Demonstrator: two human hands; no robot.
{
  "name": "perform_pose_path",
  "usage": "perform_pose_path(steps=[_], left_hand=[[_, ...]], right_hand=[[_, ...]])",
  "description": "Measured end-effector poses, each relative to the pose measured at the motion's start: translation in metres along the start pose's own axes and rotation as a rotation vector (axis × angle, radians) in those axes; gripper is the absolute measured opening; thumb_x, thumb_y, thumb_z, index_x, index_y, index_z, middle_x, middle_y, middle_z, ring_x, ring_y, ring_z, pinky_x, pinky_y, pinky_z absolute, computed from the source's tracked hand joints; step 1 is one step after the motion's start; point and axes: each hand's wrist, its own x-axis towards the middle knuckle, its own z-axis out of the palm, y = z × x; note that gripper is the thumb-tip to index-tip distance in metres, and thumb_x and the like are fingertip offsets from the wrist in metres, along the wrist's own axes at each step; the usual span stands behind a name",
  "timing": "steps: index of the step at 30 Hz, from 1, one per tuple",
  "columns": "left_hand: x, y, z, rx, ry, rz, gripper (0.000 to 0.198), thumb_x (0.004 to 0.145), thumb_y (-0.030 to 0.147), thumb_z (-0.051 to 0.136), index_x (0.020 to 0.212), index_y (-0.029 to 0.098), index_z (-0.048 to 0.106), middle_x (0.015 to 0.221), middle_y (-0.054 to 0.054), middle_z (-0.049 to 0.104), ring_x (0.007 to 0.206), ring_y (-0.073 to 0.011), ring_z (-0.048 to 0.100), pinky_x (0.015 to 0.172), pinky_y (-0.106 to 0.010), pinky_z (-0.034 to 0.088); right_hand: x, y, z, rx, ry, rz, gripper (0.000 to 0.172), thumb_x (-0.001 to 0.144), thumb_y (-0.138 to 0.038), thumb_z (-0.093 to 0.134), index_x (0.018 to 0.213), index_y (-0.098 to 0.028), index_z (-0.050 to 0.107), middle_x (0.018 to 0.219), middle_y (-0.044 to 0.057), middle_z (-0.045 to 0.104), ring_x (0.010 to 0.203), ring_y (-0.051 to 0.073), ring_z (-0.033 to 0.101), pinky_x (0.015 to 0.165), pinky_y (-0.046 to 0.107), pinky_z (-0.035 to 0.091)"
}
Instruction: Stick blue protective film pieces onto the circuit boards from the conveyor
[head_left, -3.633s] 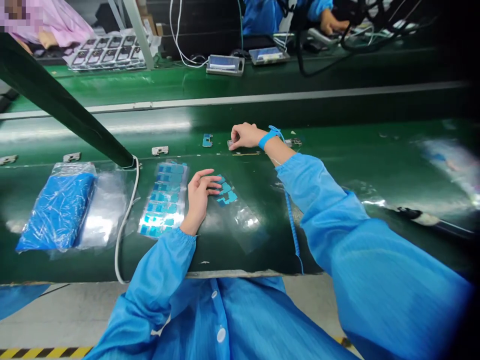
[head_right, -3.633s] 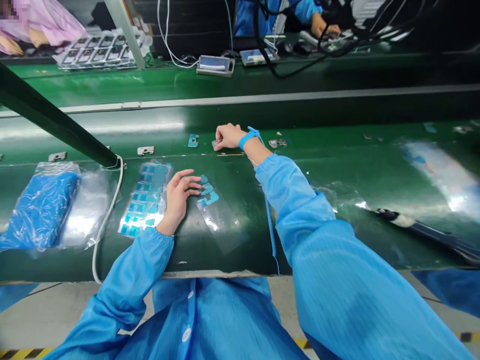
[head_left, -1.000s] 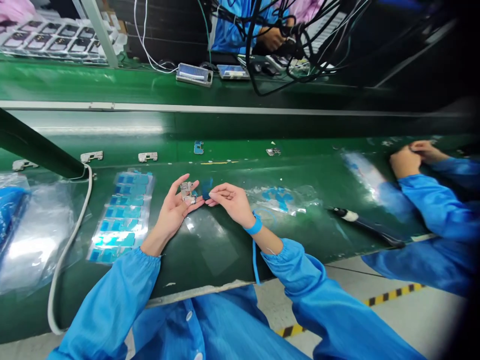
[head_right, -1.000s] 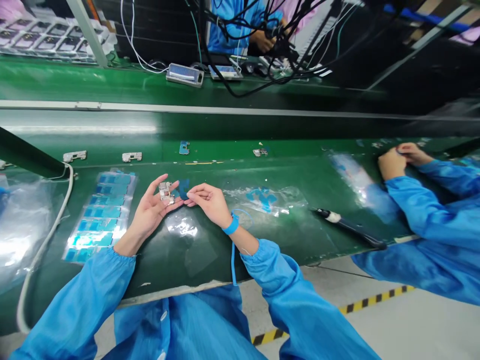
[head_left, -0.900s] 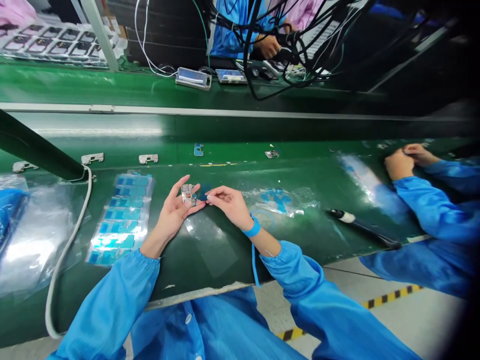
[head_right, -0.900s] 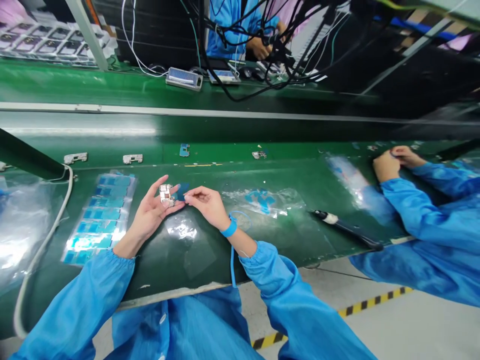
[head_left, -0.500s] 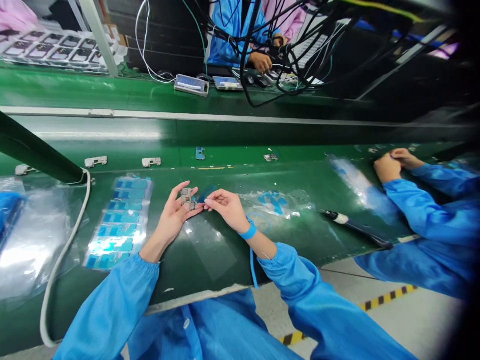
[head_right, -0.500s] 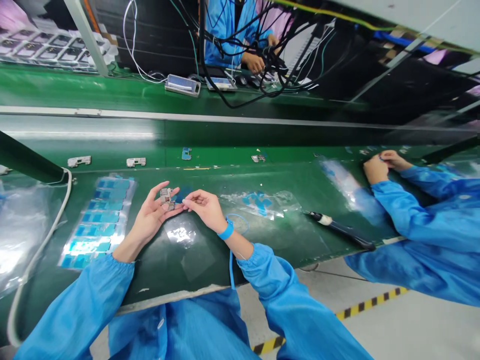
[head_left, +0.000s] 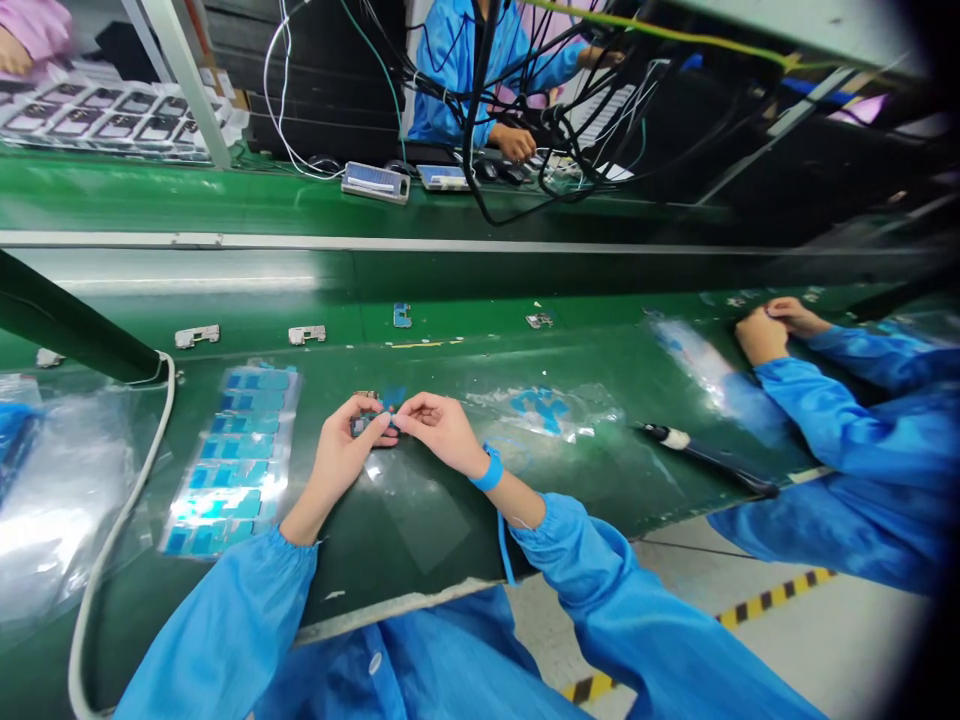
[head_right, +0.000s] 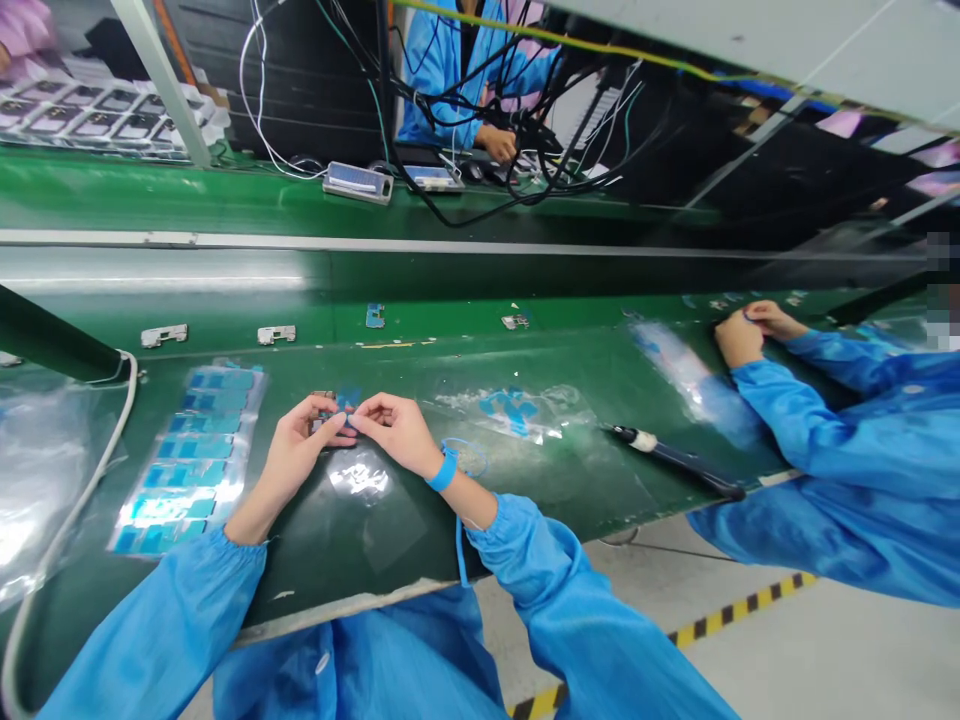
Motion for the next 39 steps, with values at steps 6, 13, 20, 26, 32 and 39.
perform_pose_path(steps=[6,13,20,26,32,39], left_hand=[[-0.001,-0.001,0.002,0.038,0.004,0.003,0.049,0.084,0.055,0.097,0.099,0.017,0.069,0.093,-0.001,0.071,0.073,-0.0165,0.081,0.07,-0.031,0.075],[-0.003,0.002,0.005,-0.156,-0.057,-0.07,0.06,0.095,0.048,0.086,0.145,0.028,0.058,0.114,-0.001,0.075,0.085,-0.0192,0.085,0.084,-0.037,0.074],[0.003,0.004,0.002,-0.415,-0.077,-0.191,0.075,0.09,0.021,0.073,0.159,0.017,0.045,0.115,-0.011,0.085,0.105,-0.0274,0.086,0.092,-0.038,0.066],[0.004,0.009,0.001,-0.4,-0.104,-0.232,0.069,0.095,0.022,0.068,0.162,0.014,0.052,0.135,-0.017,0.083,0.099,-0.0272,0.087,0.105,-0.051,0.068],[0.001,0.003,-0.006,-0.304,-0.236,-0.116,0.099,0.095,0.027,0.085,0.178,0.029,0.031,0.143,-0.015,0.079,0.107,-0.0273,0.088,0.113,-0.053,0.067],[0.002,-0.005,-0.005,-0.227,-0.231,-0.023,0.069,0.095,0.044,0.091,0.154,0.031,0.058,0.137,-0.009,0.08,0.113,-0.0228,0.085,0.11,-0.046,0.07]], right_hand=[[-0.003,0.0,-0.005,-0.226,0.045,-0.153,0.029,0.095,-0.052,0.086,0.091,-0.023,0.082,0.09,0.004,0.081,0.078,0.019,0.07,0.077,0.035,0.057],[-0.004,-0.003,-0.009,-0.27,0.092,-0.24,0.033,0.1,-0.054,0.082,0.091,-0.023,0.077,0.09,0.003,0.077,0.081,0.018,0.069,0.08,0.035,0.057],[-0.004,-0.007,-0.013,0.011,0.067,-0.102,0.046,0.094,-0.064,0.089,0.096,-0.023,0.069,0.084,0.003,0.081,0.074,0.017,0.076,0.075,0.032,0.065],[-0.003,-0.012,-0.014,0.047,0.1,-0.089,0.048,0.09,-0.064,0.093,0.097,-0.024,0.067,0.082,0.003,0.084,0.066,0.017,0.078,0.072,0.034,0.07],[-0.001,-0.013,-0.019,0.046,0.142,-0.088,0.05,0.084,-0.06,0.099,0.104,-0.024,0.07,0.084,0.003,0.087,0.071,0.019,0.083,0.074,0.033,0.072],[-0.005,-0.017,-0.018,0.034,0.103,-0.047,0.047,0.082,-0.059,0.101,0.092,-0.022,0.073,0.081,0.005,0.086,0.071,0.02,0.084,0.07,0.032,0.071]])
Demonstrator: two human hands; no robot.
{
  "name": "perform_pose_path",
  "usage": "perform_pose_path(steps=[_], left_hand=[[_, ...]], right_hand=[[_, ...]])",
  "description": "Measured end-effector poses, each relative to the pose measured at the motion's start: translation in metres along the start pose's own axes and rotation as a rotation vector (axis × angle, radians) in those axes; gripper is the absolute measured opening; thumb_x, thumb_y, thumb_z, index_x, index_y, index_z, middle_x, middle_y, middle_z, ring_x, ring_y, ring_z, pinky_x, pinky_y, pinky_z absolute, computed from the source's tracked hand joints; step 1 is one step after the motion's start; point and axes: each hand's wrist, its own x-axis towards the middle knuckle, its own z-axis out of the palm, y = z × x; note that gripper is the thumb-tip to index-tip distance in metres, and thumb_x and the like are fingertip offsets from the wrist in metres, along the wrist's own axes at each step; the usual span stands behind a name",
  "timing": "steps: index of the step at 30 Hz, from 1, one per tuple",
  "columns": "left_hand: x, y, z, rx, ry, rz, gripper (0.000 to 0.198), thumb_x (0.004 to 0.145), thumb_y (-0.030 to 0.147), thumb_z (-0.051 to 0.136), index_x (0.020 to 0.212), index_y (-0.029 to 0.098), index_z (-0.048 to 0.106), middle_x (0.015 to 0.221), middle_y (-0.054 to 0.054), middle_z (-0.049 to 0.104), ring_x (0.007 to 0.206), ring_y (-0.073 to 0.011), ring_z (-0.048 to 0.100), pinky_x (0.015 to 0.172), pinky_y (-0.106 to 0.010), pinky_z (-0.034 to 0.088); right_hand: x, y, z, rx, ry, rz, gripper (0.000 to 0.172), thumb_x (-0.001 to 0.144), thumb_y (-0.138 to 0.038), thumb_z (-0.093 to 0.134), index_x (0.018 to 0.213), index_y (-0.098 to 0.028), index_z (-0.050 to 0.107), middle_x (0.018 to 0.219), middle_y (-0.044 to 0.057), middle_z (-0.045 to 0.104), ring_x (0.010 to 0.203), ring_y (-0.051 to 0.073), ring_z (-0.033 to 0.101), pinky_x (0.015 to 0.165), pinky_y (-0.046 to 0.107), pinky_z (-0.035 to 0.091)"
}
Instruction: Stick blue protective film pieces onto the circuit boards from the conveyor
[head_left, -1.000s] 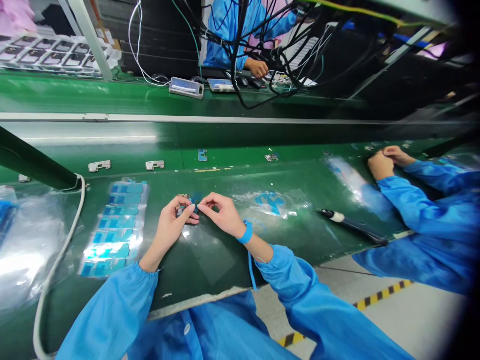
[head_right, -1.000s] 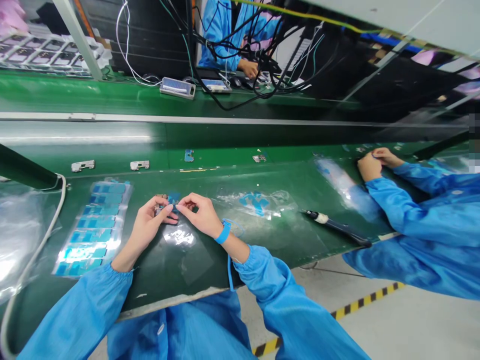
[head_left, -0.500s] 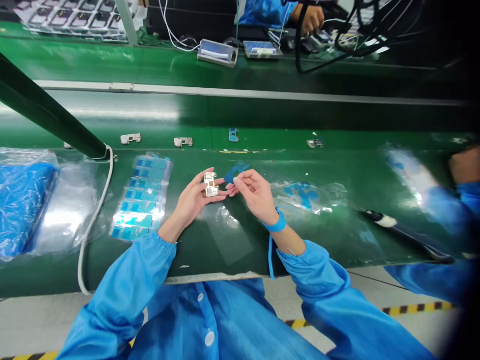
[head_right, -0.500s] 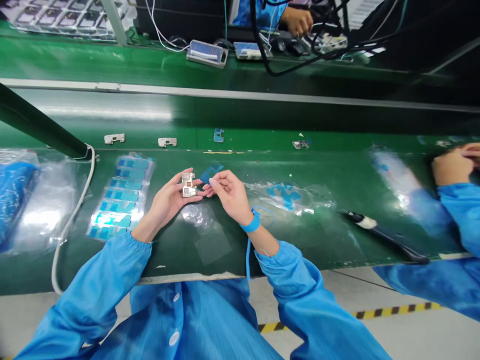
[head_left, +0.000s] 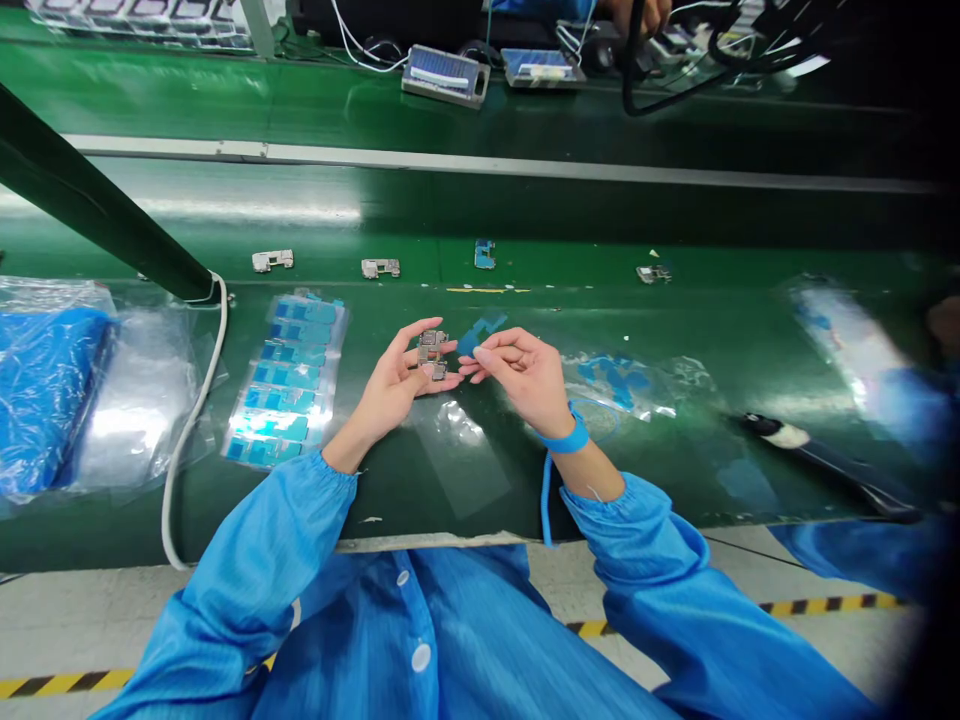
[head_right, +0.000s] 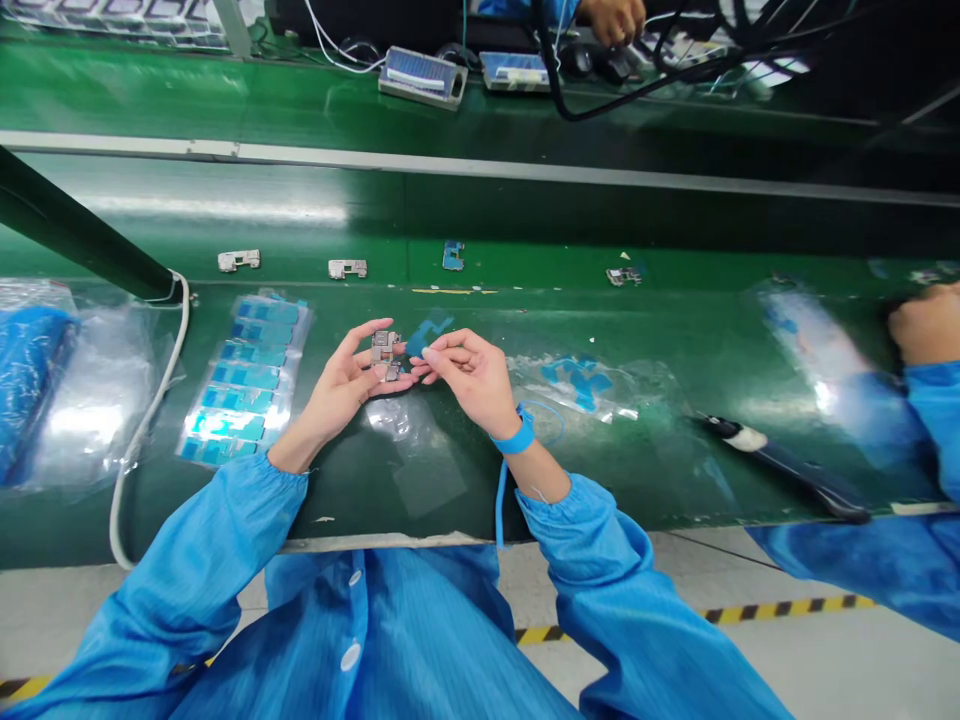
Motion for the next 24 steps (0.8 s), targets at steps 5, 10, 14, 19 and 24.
perform_pose_path(steps=[5,10,14,19,24], left_hand=[[-0.001,0.0,0.005,0.091,0.009,-0.052,0.047,0.097,0.056,0.087,0.123,0.022,0.067,0.101,-0.001,0.079,0.094,-0.0192,0.086,0.097,-0.041,0.075],[-0.003,0.0,0.009,0.123,0.058,-0.054,0.054,0.089,0.06,0.093,0.11,0.021,0.063,0.092,0.002,0.077,0.082,-0.0172,0.085,0.09,-0.038,0.076],[-0.003,0.0,0.009,0.113,0.042,-0.058,0.054,0.09,0.06,0.092,0.112,0.021,0.061,0.093,0.002,0.079,0.083,-0.0179,0.086,0.09,-0.039,0.077],[-0.003,-0.001,0.009,0.077,0.027,-0.097,0.052,0.1,0.054,0.082,0.135,0.025,0.058,0.102,0.0,0.08,0.088,-0.0203,0.087,0.088,-0.038,0.076],[-0.002,-0.005,0.007,0.12,0.061,-0.051,0.065,0.104,0.046,0.074,0.161,0.027,0.049,0.112,-0.005,0.083,0.099,-0.0205,0.084,0.08,-0.031,0.071]], right_hand=[[-0.007,0.0,0.004,-0.034,-0.132,0.036,0.043,0.081,-0.055,0.103,0.089,-0.021,0.078,0.078,0.004,0.083,0.067,0.017,0.079,0.064,0.028,0.065],[-0.008,0.004,0.002,-0.126,-0.126,-0.047,0.037,0.091,-0.056,0.095,0.096,-0.023,0.08,0.08,0.002,0.08,0.071,0.017,0.075,0.073,0.033,0.064],[-0.008,0.004,0.002,-0.176,-0.113,-0.08,0.038,0.092,-0.058,0.093,0.094,-0.023,0.079,0.079,0.001,0.076,0.071,0.016,0.072,0.071,0.033,0.059],[-0.009,-0.002,0.006,-0.184,-0.045,-0.116,0.045,0.094,-0.066,0.088,0.092,-0.023,0.074,0.078,0.0,0.072,0.069,0.016,0.066,0.072,0.033,0.058],[-0.01,-0.009,0.005,-0.18,-0.082,-0.093,0.045,0.095,-0.067,0.086,0.09,-0.025,0.071,0.077,0.0,0.068,0.07,0.016,0.062,0.074,0.033,0.057]])
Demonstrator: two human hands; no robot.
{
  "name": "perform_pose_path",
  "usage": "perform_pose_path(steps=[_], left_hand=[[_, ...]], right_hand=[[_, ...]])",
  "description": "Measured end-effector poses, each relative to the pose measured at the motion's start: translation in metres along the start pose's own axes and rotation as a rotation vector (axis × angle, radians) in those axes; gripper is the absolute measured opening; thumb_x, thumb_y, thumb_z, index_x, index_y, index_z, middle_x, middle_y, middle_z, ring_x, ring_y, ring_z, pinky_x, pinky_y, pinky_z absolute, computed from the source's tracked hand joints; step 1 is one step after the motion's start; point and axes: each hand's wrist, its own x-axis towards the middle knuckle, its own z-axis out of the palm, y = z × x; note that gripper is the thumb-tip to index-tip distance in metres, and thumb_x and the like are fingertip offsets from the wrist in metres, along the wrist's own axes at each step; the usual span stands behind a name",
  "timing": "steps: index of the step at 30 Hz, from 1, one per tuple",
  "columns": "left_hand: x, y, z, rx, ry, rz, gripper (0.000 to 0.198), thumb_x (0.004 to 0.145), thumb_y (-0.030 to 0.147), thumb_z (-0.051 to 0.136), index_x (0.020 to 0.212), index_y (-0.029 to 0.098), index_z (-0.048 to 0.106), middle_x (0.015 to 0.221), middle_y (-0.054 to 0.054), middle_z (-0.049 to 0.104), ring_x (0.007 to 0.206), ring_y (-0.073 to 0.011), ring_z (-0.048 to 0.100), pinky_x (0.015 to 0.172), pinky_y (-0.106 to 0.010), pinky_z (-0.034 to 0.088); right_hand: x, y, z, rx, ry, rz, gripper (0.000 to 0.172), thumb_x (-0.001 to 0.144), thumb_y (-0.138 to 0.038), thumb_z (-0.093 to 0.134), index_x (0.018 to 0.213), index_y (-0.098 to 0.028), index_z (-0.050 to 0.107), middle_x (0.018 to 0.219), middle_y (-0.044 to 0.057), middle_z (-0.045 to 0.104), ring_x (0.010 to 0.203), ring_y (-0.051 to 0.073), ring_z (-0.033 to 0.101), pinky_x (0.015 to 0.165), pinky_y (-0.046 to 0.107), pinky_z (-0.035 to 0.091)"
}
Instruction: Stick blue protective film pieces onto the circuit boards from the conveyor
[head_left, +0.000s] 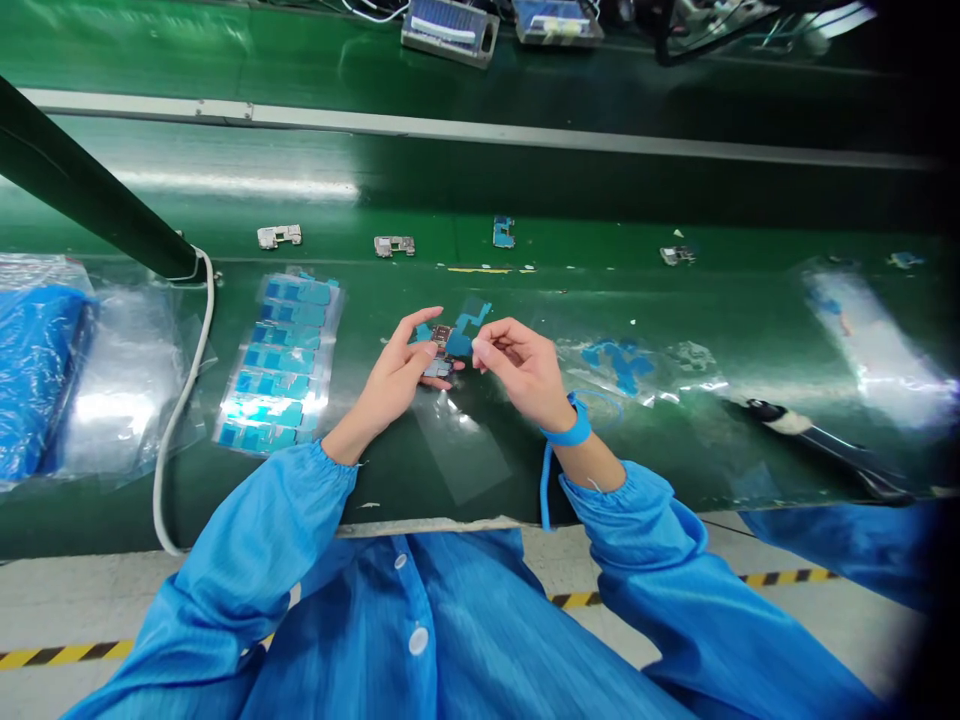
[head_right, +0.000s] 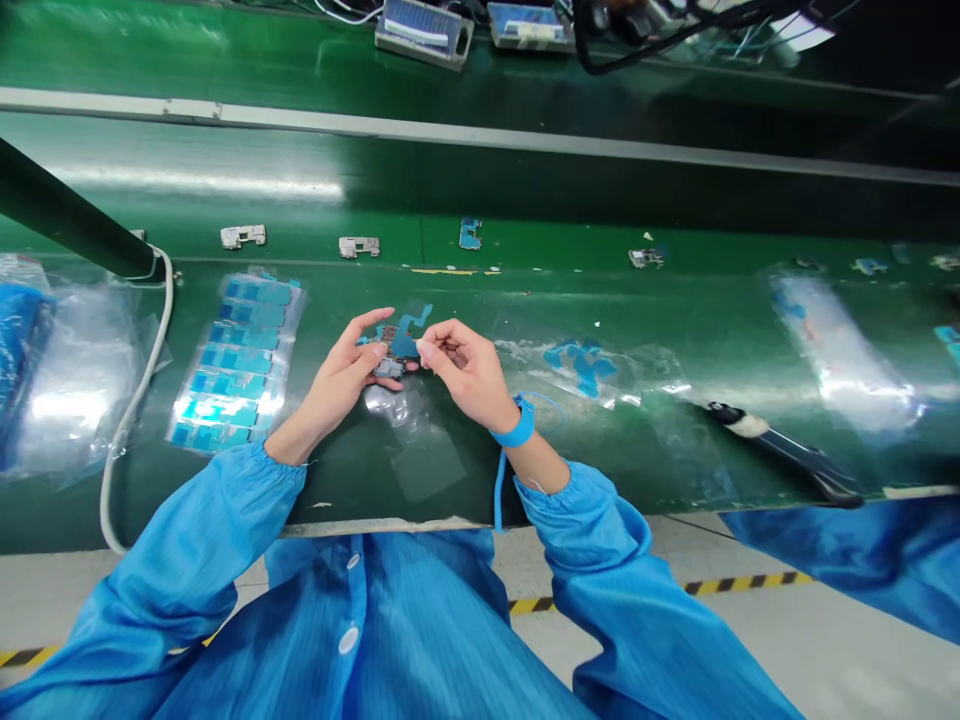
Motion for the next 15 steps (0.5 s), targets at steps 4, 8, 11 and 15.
perform_pose_path(steps=[4,8,11,15], left_hand=[[0.002,0.0002,-0.0019,0.018,0.01,0.07,0.063,0.103,0.05,0.077,0.157,0.023,0.057,0.12,-0.009,0.085,0.099,-0.018,0.08,0.088,-0.029,0.065],[0.002,0.0034,-0.0029,-0.023,0.016,0.032,0.054,0.1,0.05,0.081,0.145,0.025,0.064,0.113,-0.006,0.084,0.091,-0.0178,0.079,0.083,-0.031,0.068],[0.0014,0.0051,-0.0025,-0.051,0.018,-0.008,0.055,0.099,0.049,0.082,0.146,0.028,0.062,0.112,-0.005,0.083,0.086,-0.0175,0.079,0.078,-0.033,0.072],[0.0003,0.0074,-0.0003,-0.079,0.01,-0.014,0.048,0.101,0.043,0.079,0.143,0.027,0.062,0.115,-0.005,0.084,0.089,-0.0182,0.082,0.082,-0.034,0.074]], right_hand=[[-0.0027,0.0016,-0.0002,-0.004,-0.091,0.019,0.042,0.098,-0.062,0.086,0.089,-0.024,0.07,0.079,0.0,0.067,0.073,0.016,0.061,0.077,0.033,0.056],[-0.0047,0.0071,0.0012,-0.036,-0.117,0.042,0.044,0.097,-0.066,0.085,0.093,-0.024,0.072,0.081,0.0,0.067,0.074,0.017,0.061,0.075,0.034,0.054],[-0.0056,0.008,0.0024,-0.044,-0.118,0.058,0.045,0.096,-0.067,0.085,0.092,-0.025,0.071,0.081,0.001,0.068,0.075,0.018,0.062,0.075,0.035,0.055],[-0.006,0.0062,0.004,-0.038,-0.124,0.065,0.044,0.097,-0.066,0.085,0.091,-0.024,0.071,0.081,0.001,0.068,0.075,0.017,0.064,0.077,0.034,0.057]])
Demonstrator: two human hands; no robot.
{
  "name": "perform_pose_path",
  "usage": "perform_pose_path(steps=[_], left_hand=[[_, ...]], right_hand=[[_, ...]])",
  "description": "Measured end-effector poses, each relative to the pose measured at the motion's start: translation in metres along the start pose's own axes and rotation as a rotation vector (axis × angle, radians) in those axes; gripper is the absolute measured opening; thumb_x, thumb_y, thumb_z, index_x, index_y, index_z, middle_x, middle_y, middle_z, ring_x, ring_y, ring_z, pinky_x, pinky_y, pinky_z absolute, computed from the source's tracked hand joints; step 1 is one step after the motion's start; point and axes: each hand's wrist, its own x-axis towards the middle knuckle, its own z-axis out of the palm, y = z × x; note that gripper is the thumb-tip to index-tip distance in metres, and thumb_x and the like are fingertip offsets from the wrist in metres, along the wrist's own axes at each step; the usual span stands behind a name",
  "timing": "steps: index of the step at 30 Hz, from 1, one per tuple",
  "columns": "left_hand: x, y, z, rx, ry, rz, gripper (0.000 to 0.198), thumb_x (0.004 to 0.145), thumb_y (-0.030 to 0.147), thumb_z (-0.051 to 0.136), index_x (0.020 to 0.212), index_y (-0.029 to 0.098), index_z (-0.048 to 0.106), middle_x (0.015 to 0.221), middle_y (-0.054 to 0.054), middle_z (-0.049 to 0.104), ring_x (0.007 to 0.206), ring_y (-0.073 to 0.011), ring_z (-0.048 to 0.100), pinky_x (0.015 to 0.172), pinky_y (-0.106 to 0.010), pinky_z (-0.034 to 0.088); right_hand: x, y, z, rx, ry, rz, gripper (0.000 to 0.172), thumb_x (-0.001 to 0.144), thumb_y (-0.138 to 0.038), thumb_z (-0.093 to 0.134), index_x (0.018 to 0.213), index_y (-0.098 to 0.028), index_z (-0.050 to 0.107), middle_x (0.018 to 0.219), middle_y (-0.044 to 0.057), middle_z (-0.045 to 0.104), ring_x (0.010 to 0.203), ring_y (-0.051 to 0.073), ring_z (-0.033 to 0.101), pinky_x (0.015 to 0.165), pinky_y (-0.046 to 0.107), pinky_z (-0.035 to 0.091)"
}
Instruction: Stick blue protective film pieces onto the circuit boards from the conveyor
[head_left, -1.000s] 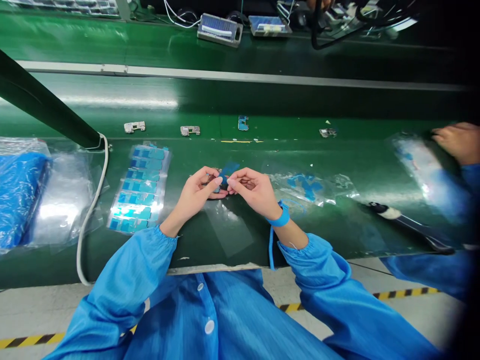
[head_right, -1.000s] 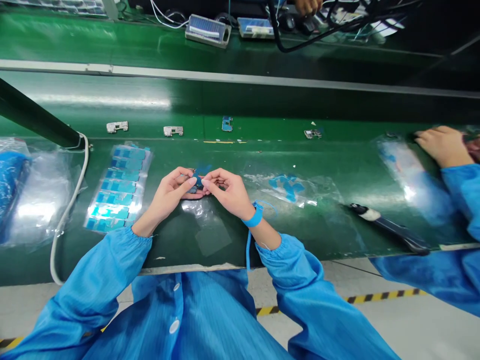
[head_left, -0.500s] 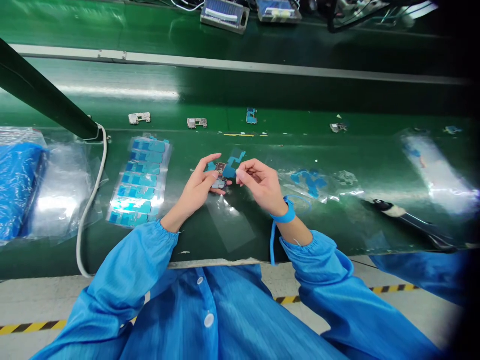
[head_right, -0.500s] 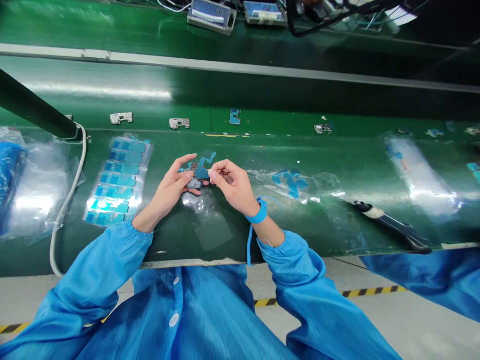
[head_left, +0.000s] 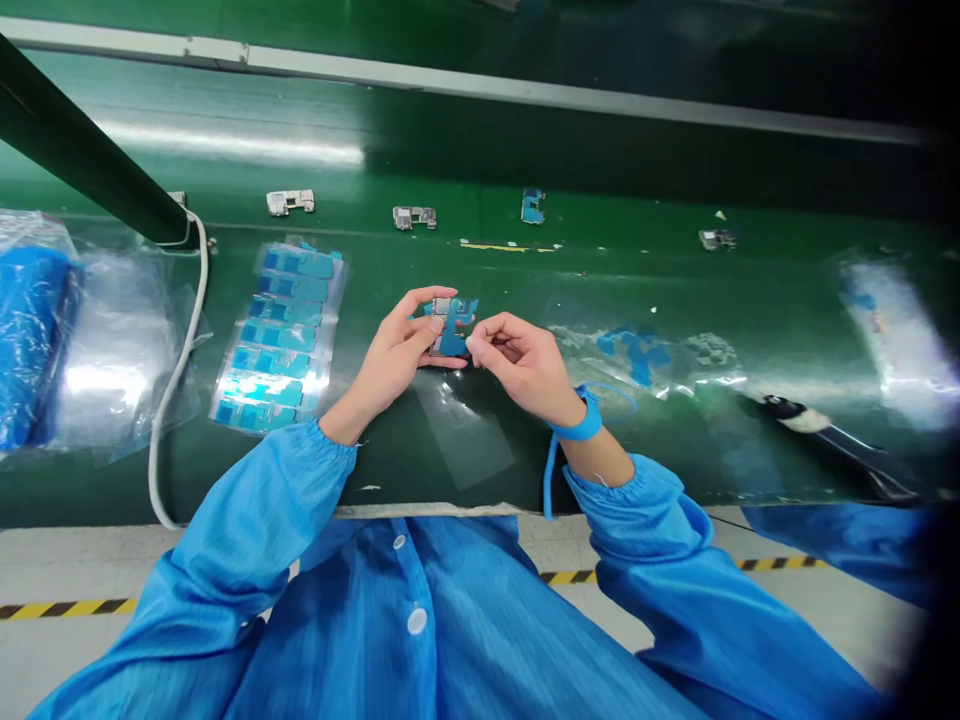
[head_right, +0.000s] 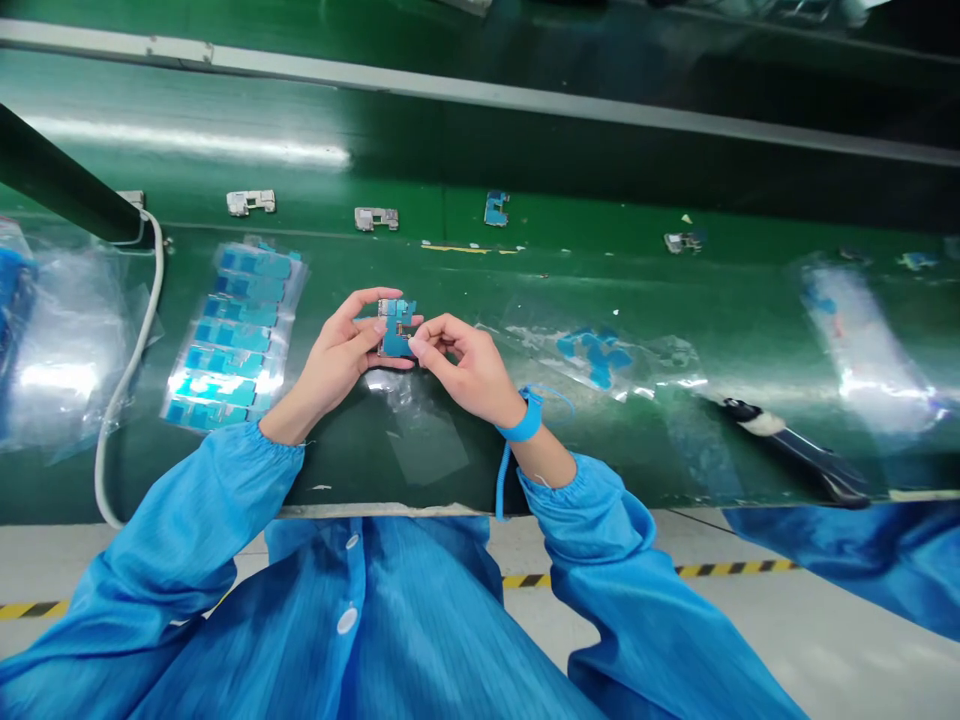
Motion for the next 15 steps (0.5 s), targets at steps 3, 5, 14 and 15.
perform_pose_path(steps=[3,5,14,15], left_hand=[[-0.0015,0.0029,0.0023,-0.02,-0.012,-0.011,0.037,0.107,0.044,0.069,0.138,0.025,0.065,0.114,-0.006,0.085,0.094,-0.0207,0.085,0.083,-0.036,0.075],[-0.0024,0.0048,0.0033,-0.031,-0.015,-0.025,0.034,0.109,0.047,0.065,0.136,0.025,0.066,0.115,-0.006,0.085,0.099,-0.0231,0.086,0.084,-0.038,0.076],[-0.0039,0.0063,0.0049,-0.038,-0.016,-0.033,0.036,0.109,0.052,0.064,0.134,0.026,0.068,0.115,-0.007,0.084,0.112,-0.0276,0.085,0.088,-0.042,0.075],[-0.004,0.0061,0.0049,-0.036,-0.018,-0.035,0.036,0.109,0.053,0.065,0.134,0.026,0.068,0.115,-0.007,0.084,0.113,-0.0276,0.085,0.089,-0.042,0.075]], right_hand=[[0.0002,0.0009,0.001,0.003,0.001,0.001,0.046,0.095,-0.067,0.086,0.09,-0.024,0.07,0.08,0.001,0.068,0.075,0.017,0.065,0.077,0.034,0.057],[0.0003,0.0027,0.0013,-0.003,0.008,0.003,0.047,0.094,-0.069,0.086,0.089,-0.025,0.07,0.081,0.001,0.069,0.077,0.019,0.066,0.079,0.035,0.059],[-0.0007,0.0043,0.0014,-0.013,0.001,0.001,0.044,0.095,-0.066,0.087,0.089,-0.026,0.072,0.081,0.001,0.069,0.08,0.019,0.068,0.084,0.037,0.06],[-0.0008,0.004,0.0015,-0.016,0.005,0.001,0.044,0.095,-0.066,0.087,0.088,-0.026,0.071,0.08,0.001,0.069,0.08,0.019,0.068,0.086,0.038,0.061]])
